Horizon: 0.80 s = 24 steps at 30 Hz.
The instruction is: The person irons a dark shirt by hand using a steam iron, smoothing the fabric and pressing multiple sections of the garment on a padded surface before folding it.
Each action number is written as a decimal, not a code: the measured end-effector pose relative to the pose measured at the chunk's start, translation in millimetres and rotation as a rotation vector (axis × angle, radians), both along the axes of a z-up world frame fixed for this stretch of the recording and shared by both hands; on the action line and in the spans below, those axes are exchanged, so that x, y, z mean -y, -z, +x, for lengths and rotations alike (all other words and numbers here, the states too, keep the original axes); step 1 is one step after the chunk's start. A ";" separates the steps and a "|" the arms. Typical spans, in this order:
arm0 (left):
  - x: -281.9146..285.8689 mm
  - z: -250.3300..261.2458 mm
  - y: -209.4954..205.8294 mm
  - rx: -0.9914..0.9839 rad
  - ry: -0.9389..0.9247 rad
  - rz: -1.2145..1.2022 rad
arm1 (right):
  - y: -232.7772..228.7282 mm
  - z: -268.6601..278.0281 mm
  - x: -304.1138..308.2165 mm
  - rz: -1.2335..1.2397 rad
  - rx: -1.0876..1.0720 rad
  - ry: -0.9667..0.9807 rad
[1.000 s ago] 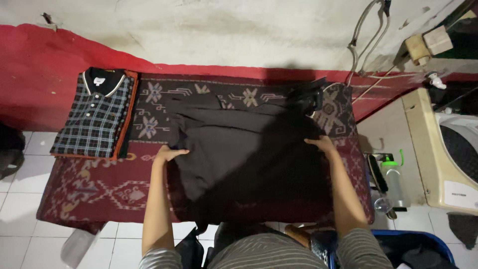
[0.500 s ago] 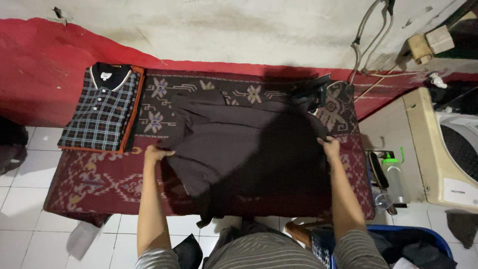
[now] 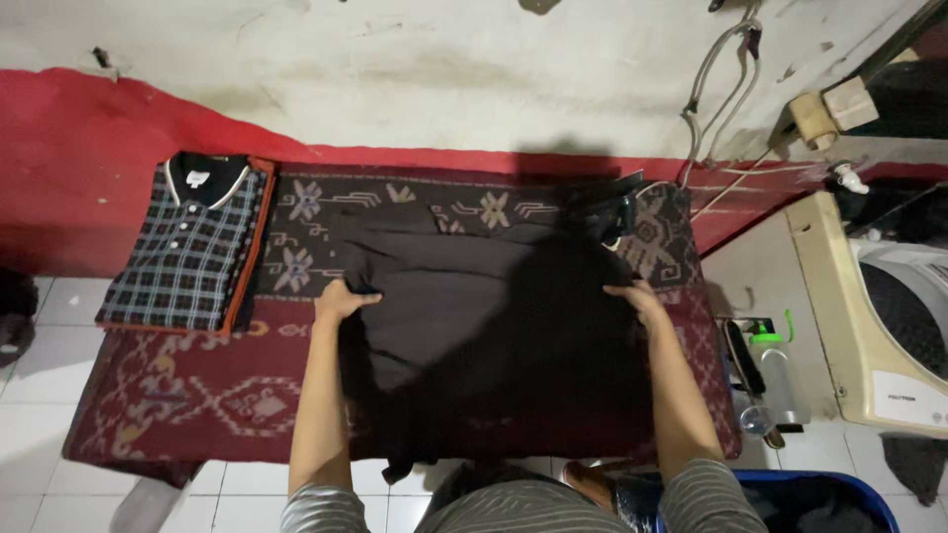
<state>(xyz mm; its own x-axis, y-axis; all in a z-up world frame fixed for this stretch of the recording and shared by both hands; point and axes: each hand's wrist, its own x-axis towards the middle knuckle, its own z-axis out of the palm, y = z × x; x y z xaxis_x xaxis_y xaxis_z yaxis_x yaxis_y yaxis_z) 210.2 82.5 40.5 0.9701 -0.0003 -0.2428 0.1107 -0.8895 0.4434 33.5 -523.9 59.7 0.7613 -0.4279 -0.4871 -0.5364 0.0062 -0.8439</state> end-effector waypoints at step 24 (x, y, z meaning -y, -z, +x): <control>-7.5 0.9 21.0 0.281 -0.330 0.200 | 18.2 17.1 -0.7 -0.822 0.005 0.120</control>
<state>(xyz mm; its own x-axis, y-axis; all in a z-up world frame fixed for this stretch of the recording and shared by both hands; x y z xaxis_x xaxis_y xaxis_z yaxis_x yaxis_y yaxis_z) 211.0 90.0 19.5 0.9386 0.3389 0.0652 0.3020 -0.8980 0.3200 50.6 -523.2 41.5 0.6892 -0.7243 0.0200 -0.5675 -0.5568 -0.6066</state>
